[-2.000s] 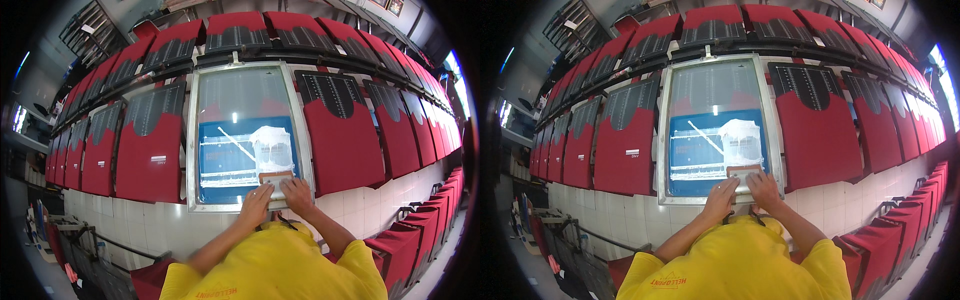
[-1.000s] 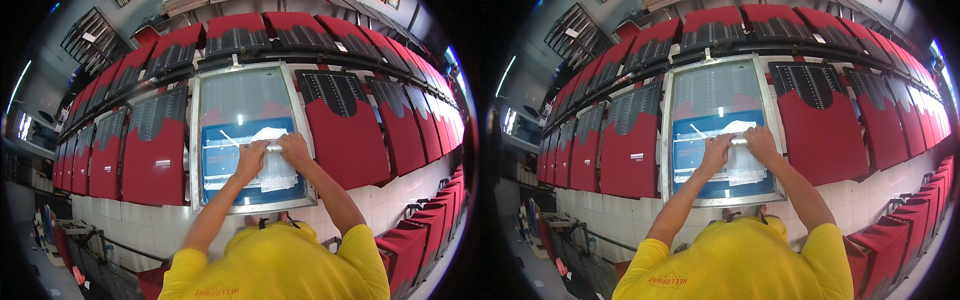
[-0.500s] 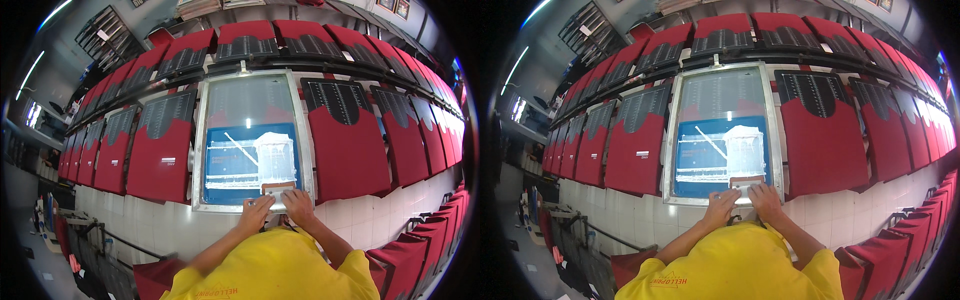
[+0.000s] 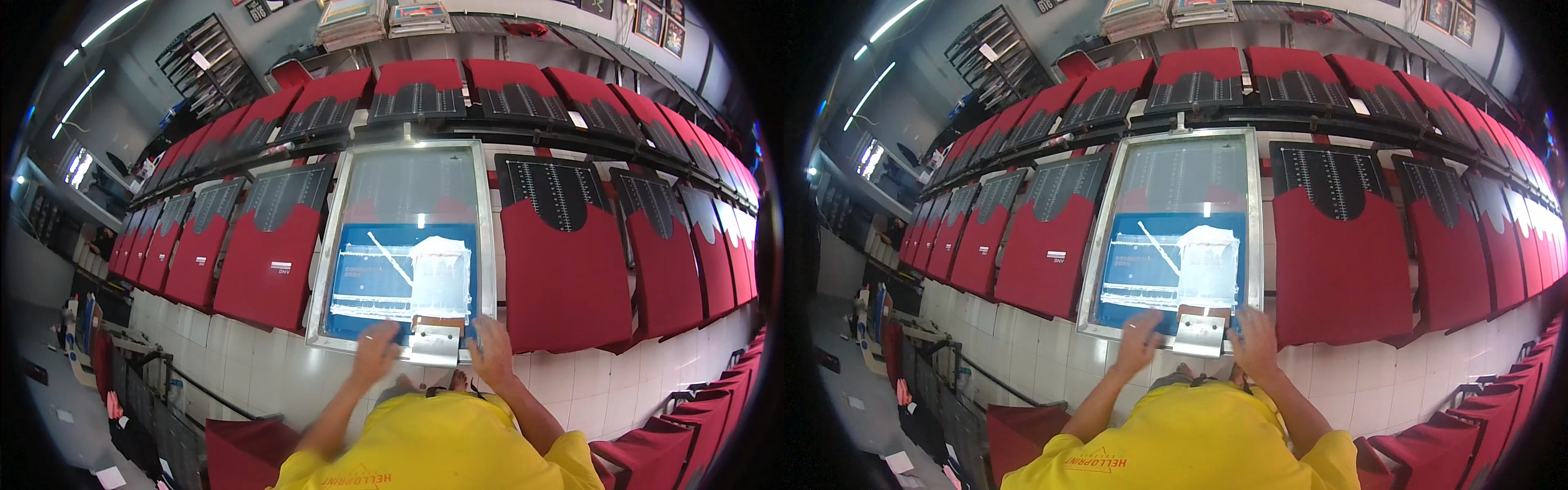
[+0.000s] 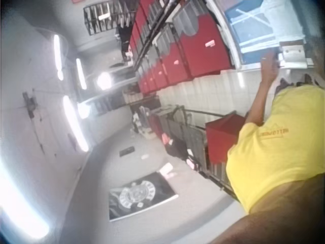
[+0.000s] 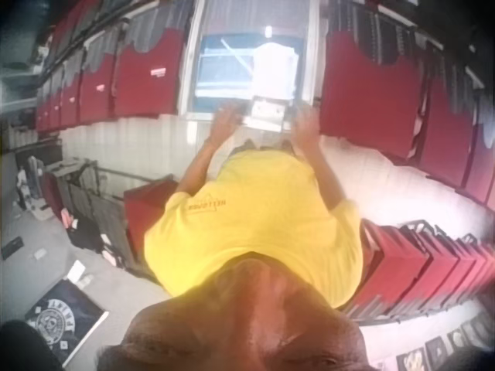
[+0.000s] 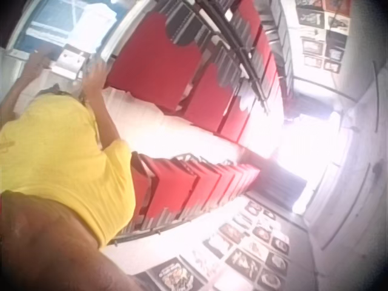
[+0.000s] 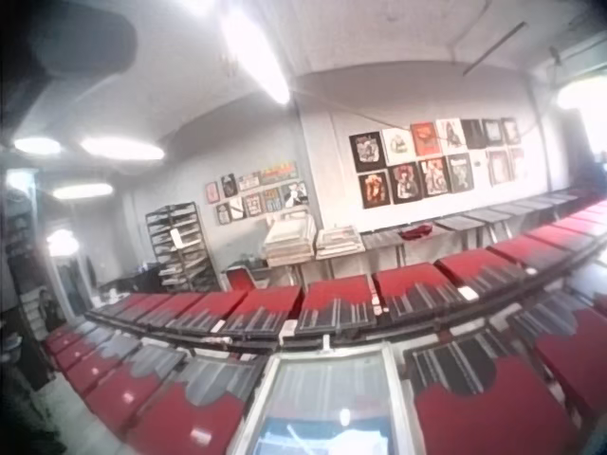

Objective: The person applies ink to a mesh screen using a squeegee, pulling it across the design repeatedly to print onto shirts held on a long row of printing tables.

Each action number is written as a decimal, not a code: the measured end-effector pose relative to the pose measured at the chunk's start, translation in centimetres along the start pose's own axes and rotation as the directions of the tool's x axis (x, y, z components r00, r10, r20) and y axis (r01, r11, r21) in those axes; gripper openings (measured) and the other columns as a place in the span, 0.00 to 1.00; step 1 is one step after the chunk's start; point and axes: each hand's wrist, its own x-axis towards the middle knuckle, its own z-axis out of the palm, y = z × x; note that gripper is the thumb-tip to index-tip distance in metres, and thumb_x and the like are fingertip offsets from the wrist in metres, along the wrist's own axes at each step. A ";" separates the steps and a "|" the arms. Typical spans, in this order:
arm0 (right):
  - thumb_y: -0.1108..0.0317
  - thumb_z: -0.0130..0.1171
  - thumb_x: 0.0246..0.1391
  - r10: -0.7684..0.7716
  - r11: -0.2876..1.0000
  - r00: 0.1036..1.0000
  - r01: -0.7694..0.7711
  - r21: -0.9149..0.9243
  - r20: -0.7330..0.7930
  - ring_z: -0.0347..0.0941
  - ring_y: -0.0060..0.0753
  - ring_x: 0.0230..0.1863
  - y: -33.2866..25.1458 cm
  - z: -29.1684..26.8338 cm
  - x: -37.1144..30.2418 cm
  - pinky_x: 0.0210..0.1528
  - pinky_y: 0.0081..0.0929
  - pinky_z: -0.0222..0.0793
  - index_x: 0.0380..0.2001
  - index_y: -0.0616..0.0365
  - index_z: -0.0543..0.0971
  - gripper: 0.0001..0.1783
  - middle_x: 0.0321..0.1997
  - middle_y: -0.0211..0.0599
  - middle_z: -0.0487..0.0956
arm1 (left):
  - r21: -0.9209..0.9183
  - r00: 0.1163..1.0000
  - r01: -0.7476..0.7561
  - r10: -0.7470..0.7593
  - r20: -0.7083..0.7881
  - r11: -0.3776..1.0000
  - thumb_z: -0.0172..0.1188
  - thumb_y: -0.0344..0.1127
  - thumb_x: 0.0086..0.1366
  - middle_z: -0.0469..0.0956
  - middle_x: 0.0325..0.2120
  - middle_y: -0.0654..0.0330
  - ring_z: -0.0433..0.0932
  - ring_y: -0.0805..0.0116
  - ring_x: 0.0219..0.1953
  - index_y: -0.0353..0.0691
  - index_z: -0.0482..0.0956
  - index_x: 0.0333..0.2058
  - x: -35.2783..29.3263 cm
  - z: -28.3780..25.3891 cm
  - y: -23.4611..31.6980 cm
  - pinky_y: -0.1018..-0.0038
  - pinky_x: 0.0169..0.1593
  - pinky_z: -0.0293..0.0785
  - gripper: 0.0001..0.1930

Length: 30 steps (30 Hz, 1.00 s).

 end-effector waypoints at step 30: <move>0.72 0.47 0.63 0.668 0.739 0.726 -0.621 0.259 -0.165 0.76 0.55 0.47 4.7 5.1 1.8 0.50 0.40 0.70 0.48 0.65 0.74 0.13 0.43 0.55 0.79 | -0.469 0.512 0.710 -0.842 -0.169 0.526 0.55 0.38 0.68 0.71 0.23 0.66 0.65 0.76 0.27 0.23 0.79 0.34 2.1 -7.8 -15.2 0.74 0.31 0.62 0.18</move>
